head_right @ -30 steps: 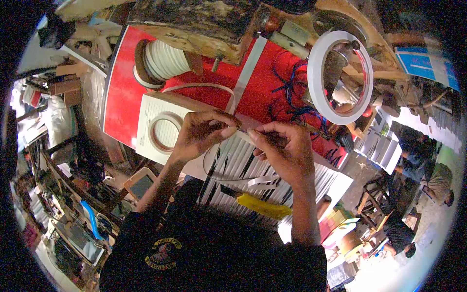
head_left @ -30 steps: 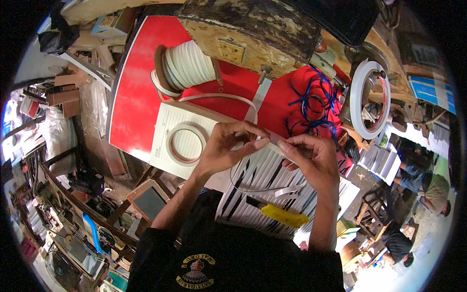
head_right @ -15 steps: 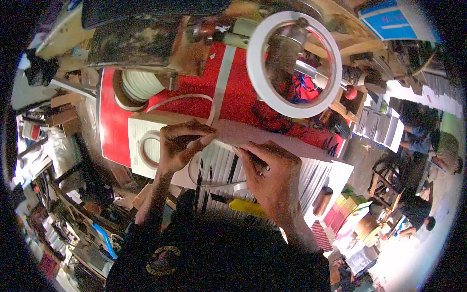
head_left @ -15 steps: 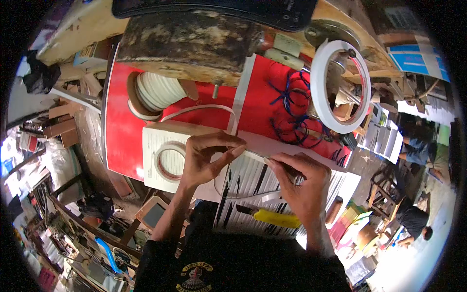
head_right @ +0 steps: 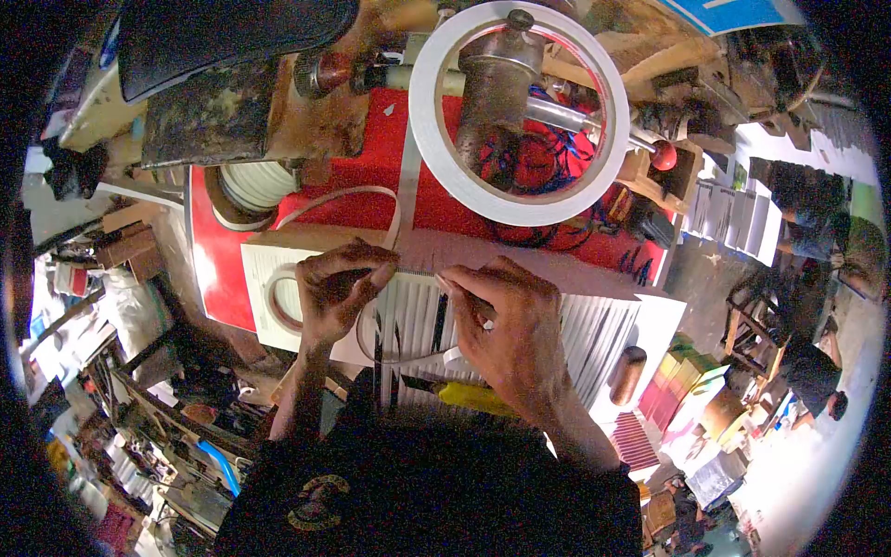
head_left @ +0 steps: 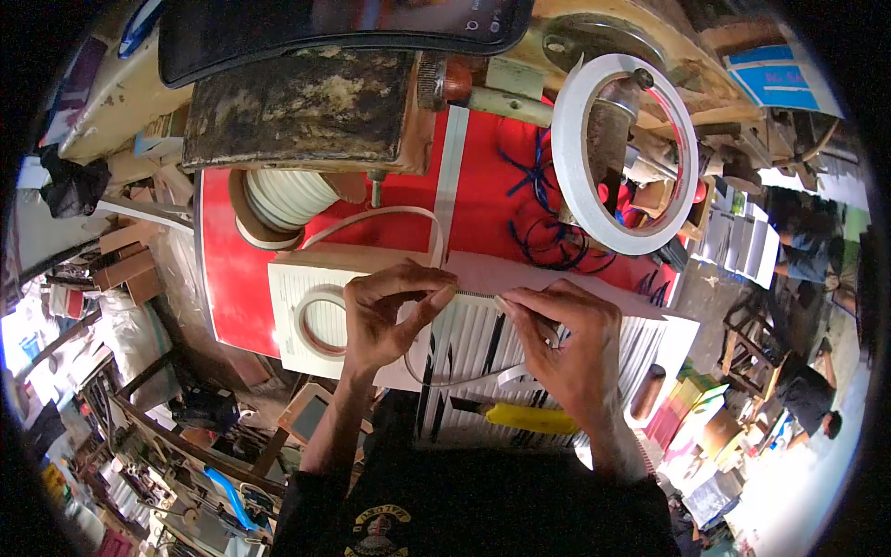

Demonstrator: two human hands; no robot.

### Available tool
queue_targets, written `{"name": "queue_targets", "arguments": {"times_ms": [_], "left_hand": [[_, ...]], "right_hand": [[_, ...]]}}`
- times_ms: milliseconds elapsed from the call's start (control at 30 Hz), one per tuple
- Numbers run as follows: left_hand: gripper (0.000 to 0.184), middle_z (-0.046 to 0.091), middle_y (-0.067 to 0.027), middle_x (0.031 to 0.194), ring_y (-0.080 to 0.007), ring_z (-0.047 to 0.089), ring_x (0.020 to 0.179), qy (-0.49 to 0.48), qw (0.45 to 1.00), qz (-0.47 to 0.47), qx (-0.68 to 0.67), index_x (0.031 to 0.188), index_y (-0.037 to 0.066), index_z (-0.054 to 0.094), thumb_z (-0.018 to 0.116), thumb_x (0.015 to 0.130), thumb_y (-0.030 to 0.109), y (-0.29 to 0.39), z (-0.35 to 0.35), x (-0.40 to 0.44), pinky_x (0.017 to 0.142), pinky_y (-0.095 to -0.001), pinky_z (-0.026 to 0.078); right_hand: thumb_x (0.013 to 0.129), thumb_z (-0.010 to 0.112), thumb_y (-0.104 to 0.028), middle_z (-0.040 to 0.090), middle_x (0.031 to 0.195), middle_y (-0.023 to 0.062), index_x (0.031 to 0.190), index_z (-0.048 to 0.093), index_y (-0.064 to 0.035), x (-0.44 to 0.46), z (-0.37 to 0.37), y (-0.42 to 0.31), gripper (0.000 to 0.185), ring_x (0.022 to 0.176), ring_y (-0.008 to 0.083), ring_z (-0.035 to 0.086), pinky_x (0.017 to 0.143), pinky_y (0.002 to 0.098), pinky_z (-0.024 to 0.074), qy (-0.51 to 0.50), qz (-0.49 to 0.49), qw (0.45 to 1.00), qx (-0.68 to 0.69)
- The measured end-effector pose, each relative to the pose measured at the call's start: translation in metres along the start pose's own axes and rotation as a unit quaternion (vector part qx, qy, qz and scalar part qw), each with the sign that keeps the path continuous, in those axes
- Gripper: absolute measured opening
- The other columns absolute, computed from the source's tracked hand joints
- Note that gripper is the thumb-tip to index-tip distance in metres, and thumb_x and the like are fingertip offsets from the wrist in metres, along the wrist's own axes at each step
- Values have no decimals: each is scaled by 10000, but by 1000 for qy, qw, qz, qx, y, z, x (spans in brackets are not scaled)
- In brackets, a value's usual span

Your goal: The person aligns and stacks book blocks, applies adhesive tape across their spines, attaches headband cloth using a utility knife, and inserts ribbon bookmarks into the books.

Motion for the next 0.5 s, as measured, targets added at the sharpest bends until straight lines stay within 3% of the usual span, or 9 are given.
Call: {"name": "queue_targets", "arguments": {"times_ms": [133,200,233,300,367,433,467,500], "left_hand": [[236,733,-154,981,-202,683,891,-2,1000,-15,26,1007,-26,751,720,788,-109,13,4,5,799,-318,557],[286,742,-115,988,-221,674,878,-23,961,28,275,1012,32,771,749,757,-95,42,15,14,778,-337,547],[286,742,-115,988,-221,674,878,-27,961,28,273,1012,32,771,749,757,-95,43,16,15,778,-337,547],[351,746,-77,1002,-230,660,878,-94,926,116,346,1030,90,784,783,720,-74,53,32,11,759,-349,534],[345,754,-60,994,-222,650,866,-97,923,103,359,1020,117,792,811,715,-43,51,32,13,757,-344,533],[323,759,-51,970,-215,649,862,-89,932,101,338,1001,114,796,817,717,-38,48,29,14,757,-338,532],[323,759,-51,970,-215,649,862,-92,931,102,337,1001,114,796,817,717,-38,47,30,15,757,-338,532],[311,761,-47,954,-212,651,863,-92,934,93,333,989,112,797,820,716,-35,46,30,16,766,-339,531]], "right_hand": [[833,720,-48,645,726,140,1006,738,-35,-3,1,4,174,579,254,609,584,367,495,-1,-1,1000,6],[832,724,-51,645,732,141,1013,736,-36,-7,0,3,182,582,264,610,586,368,497,17,6,1000,7],[830,727,-54,645,738,142,1019,733,-38,-11,-1,2,190,586,275,612,588,368,498,30,10,999,7],[829,727,-53,633,730,142,1016,732,-41,-20,-4,-3,187,588,284,611,591,376,500,60,3,998,-14],[829,727,-52,621,722,142,1013,730,-45,-24,-13,-6,184,590,293,609,594,384,501,88,-5,996,-31],[838,733,-8,679,782,124,1035,752,-30,-25,-18,2,199,660,178,658,630,282,505,44,54,997,-39],[838,733,-8,679,782,124,1035,752,-30,-25,-19,4,199,660,178,658,630,282,505,47,56,997,-39],[833,718,-10,638,763,131,1042,733,-39,-23,-18,6,211,667,239,643,631,344,505,32,57,997,-37]]}}
Point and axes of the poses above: each hand's wrist, its own x-axis towards the middle knuckle, its own z-axis out of the palm, y = z × x, the point moved 9 cm from there along x, towards the middle knuckle
